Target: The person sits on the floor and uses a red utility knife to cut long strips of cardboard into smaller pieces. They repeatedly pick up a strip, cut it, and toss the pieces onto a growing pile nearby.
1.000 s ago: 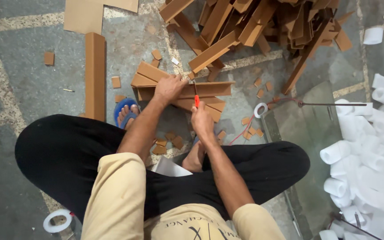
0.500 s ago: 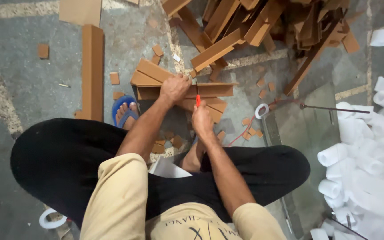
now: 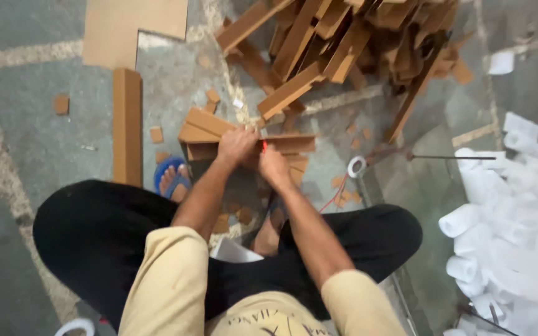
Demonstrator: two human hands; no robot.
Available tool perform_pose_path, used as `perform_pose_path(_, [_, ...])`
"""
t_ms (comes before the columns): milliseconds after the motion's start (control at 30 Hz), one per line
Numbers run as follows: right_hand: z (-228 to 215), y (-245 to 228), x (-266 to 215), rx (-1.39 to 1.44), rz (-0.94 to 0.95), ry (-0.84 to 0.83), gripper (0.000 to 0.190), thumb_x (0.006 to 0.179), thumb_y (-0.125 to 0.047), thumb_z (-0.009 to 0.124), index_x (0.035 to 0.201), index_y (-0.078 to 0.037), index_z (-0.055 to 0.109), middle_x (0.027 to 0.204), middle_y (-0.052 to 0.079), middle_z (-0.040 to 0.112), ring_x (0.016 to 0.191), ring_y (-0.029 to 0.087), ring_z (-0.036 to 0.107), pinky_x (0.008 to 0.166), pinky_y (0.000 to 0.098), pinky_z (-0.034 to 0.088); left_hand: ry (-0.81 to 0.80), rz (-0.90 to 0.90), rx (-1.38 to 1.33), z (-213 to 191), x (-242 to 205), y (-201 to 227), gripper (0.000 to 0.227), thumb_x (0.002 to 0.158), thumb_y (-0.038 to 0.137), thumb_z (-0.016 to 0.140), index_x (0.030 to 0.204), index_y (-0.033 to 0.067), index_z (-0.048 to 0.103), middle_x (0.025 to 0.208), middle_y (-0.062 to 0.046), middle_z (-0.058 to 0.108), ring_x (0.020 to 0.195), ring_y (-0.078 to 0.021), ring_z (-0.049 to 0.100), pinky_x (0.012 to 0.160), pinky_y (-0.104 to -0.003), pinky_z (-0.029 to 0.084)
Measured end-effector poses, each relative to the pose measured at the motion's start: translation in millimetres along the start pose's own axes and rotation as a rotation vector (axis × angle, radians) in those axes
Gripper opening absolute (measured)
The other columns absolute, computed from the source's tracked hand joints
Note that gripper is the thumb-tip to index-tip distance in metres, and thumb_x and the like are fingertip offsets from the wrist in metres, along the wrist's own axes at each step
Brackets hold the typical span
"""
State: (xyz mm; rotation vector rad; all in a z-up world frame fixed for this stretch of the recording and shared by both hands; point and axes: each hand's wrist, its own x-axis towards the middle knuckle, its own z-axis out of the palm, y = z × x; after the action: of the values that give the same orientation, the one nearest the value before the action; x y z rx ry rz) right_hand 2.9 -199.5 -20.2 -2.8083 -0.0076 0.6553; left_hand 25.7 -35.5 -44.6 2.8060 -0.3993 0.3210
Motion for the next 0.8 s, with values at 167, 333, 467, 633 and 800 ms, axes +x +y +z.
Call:
perform_pose_path(167, [12.5, 30.8, -98.4, -0.035, -0.044, -0.070, 0.043, 0.098, -0.035, 0.058, 0.125, -0.002, 0.054, 0.098, 0.032, 0.070, 0.091, 0.050, 0.069, 0.081, 0.0611, 0.051, -0.175, 0.089, -0.117, 15.8, -16.6, -16.5, 0.014, 0.089, 0.017, 0.062, 0.100, 0.0141, 0.070, 0.099, -0.009, 0.071, 0.089, -0.0301, 0.072, 0.068, -0.044, 0.059])
perform_pose_path(333, [54.1, 16.2, -128.7, 0.036, -0.111, -0.256, 0.032, 0.100, -0.028, 0.053, 0.123, -0.005, 0.058, 0.104, 0.027, 0.073, 0.097, 0.045, 0.071, 0.083, 0.0581, 0.053, -0.281, 0.145, -0.040, -9.5, -15.2, -24.0, 0.014, 0.096, 0.023, 0.060, 0.105, 0.0164, 0.069, 0.108, -0.007, 0.071, 0.102, -0.0291, 0.070, 0.084, -0.046, 0.057])
perform_pose_path(467, [47.7, -6.1, -112.2, -0.098, -0.294, -0.033, 0.020, 0.092, -0.018, 0.057, 0.106, -0.008, 0.067, 0.107, 0.017, 0.072, 0.104, 0.036, 0.069, 0.082, 0.0523, 0.053, -0.127, 0.196, 0.031, -54.4, -33.3, -20.0, 0.039, 0.095, 0.033, 0.061, 0.129, 0.0150, 0.061, 0.119, -0.005, 0.068, 0.113, -0.0238, 0.065, 0.100, -0.045, 0.048])
perform_pose_path(633, [-13.5, -27.1, -83.0, 0.023, -0.422, 0.456, 0.018, 0.092, -0.018, 0.060, 0.106, -0.010, 0.069, 0.106, 0.011, 0.068, 0.108, 0.031, 0.063, 0.092, 0.0506, 0.049, 0.012, 0.236, 0.206, -86.1, -61.4, -12.7, 0.055, 0.088, 0.037, 0.060, 0.140, 0.0177, 0.057, 0.140, 0.000, 0.061, 0.131, -0.0163, 0.055, 0.112, -0.051, 0.035])
perform_pose_path(800, [-20.0, -47.4, -23.7, -0.072, -0.435, 0.519, 0.019, 0.091, -0.016, 0.058, 0.105, -0.014, 0.072, 0.102, 0.007, 0.070, 0.112, 0.026, 0.063, 0.103, 0.0647, 0.041, -0.004, 0.242, 0.248, -78.4, -74.4, -15.6, 0.050, 0.087, 0.032, 0.059, 0.136, 0.0189, 0.060, 0.141, 0.001, 0.059, 0.132, -0.0164, 0.052, 0.113, -0.049, 0.033])
